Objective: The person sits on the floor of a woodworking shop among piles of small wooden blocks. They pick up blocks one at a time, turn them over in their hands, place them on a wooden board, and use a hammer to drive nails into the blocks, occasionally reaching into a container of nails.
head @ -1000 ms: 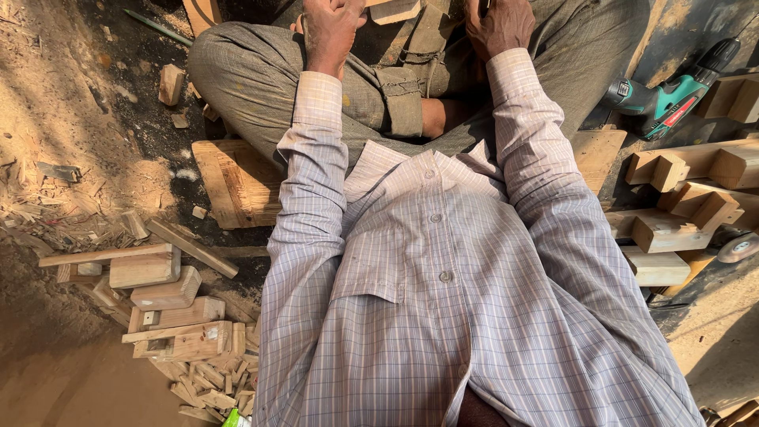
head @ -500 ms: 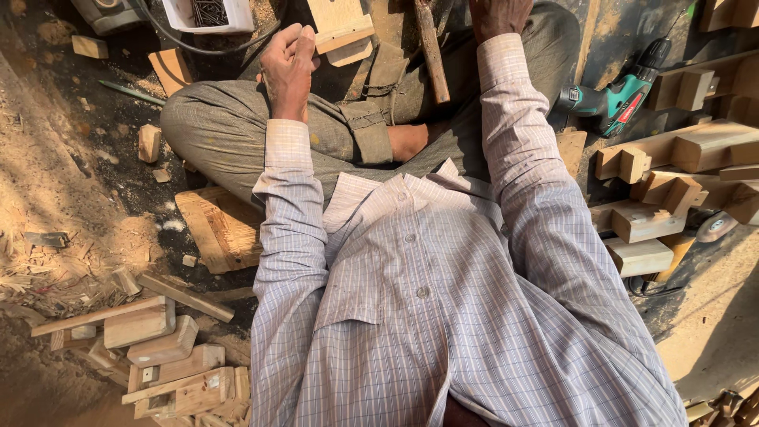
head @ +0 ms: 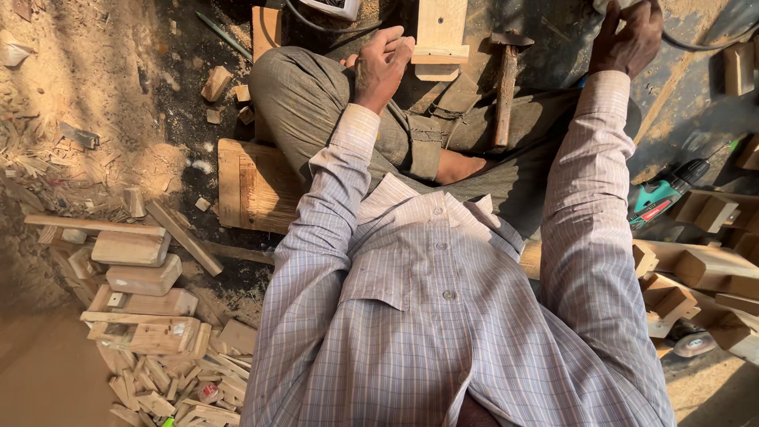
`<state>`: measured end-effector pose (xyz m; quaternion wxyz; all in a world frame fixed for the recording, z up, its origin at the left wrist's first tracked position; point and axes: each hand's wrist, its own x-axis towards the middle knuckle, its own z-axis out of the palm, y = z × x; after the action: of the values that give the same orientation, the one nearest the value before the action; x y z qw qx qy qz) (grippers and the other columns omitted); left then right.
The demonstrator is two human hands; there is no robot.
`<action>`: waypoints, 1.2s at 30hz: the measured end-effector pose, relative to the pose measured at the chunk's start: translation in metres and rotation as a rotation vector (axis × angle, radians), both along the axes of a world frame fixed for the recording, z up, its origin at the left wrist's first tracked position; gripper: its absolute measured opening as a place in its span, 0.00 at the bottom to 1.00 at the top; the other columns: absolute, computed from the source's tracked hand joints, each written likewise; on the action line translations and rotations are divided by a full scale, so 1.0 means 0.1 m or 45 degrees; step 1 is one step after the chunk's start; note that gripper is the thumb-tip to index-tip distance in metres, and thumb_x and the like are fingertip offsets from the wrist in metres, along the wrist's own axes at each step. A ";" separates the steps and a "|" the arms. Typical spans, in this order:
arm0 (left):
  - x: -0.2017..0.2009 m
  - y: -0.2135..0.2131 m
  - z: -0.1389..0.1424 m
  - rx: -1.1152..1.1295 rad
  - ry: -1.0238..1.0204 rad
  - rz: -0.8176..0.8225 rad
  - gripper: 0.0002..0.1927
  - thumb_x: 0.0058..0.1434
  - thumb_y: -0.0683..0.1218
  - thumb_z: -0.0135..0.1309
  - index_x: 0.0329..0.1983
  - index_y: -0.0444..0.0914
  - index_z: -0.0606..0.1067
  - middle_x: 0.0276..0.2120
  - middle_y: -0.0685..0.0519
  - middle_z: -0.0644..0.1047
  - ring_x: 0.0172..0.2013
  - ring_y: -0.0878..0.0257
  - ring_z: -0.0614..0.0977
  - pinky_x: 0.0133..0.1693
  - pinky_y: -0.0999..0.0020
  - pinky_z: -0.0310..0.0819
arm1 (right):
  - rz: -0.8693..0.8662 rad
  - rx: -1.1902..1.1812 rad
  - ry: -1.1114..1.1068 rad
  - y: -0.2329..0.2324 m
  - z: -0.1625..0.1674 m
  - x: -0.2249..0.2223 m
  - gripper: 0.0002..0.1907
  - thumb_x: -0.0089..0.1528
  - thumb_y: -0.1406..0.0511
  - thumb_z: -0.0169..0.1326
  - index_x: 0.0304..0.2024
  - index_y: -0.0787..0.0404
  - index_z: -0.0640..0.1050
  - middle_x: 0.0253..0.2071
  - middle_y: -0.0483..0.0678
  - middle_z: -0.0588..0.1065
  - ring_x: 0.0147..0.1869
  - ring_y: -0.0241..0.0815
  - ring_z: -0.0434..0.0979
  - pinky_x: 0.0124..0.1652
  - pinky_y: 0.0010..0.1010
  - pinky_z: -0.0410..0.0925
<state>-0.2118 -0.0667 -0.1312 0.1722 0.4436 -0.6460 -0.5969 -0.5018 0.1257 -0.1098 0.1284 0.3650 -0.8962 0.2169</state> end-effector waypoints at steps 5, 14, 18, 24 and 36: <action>0.11 -0.19 0.18 -0.317 0.055 0.110 0.21 0.66 0.50 0.60 0.58 0.32 0.76 0.48 0.45 0.83 0.47 0.58 0.87 0.46 0.68 0.84 | -0.058 -0.026 -0.077 0.06 0.12 0.04 0.36 0.59 0.57 0.72 0.60 0.63 0.66 0.49 0.59 0.80 0.50 0.60 0.82 0.44 0.46 0.76; 0.14 -1.17 0.40 -0.972 -0.966 -0.371 0.10 0.61 0.48 0.62 0.42 0.39 0.82 0.40 0.45 0.82 0.42 0.51 0.85 0.53 0.42 0.73 | 0.042 0.068 -0.546 0.11 0.11 0.90 0.48 0.70 0.43 0.56 0.77 0.57 0.46 0.48 0.52 0.85 0.46 0.54 0.87 0.46 0.39 0.79; -0.07 -1.35 0.56 -0.378 -1.278 -0.576 0.15 0.62 0.50 0.59 0.51 0.42 0.79 0.49 0.45 0.79 0.53 0.47 0.80 0.60 0.40 0.66 | 0.048 0.785 -0.547 0.09 0.15 1.28 0.65 0.62 0.29 0.51 0.80 0.63 0.41 0.26 0.60 0.79 0.30 0.58 0.79 0.53 0.46 0.64; -0.12 -1.39 0.67 0.005 -1.527 -0.614 0.23 0.65 0.52 0.55 0.63 0.46 0.72 0.65 0.48 0.68 0.66 0.44 0.68 0.66 0.33 0.55 | 0.065 0.918 -0.530 0.06 0.12 1.31 0.60 0.62 0.32 0.48 0.81 0.60 0.46 0.23 0.59 0.78 0.28 0.55 0.78 0.52 0.41 0.61; -0.12 -1.23 0.76 -0.066 -1.437 -0.224 0.16 0.63 0.48 0.61 0.55 0.47 0.80 0.57 0.52 0.80 0.62 0.52 0.78 0.65 0.46 0.64 | 0.080 0.728 -0.534 0.15 0.10 1.32 0.57 0.61 0.37 0.51 0.80 0.59 0.47 0.27 0.53 0.80 0.30 0.52 0.79 0.49 0.38 0.62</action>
<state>-0.2243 -0.1893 -0.0548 -0.2389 0.6338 -0.6867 -0.2638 -0.3700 0.1407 -0.0998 -0.1726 0.3611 -0.9159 0.0314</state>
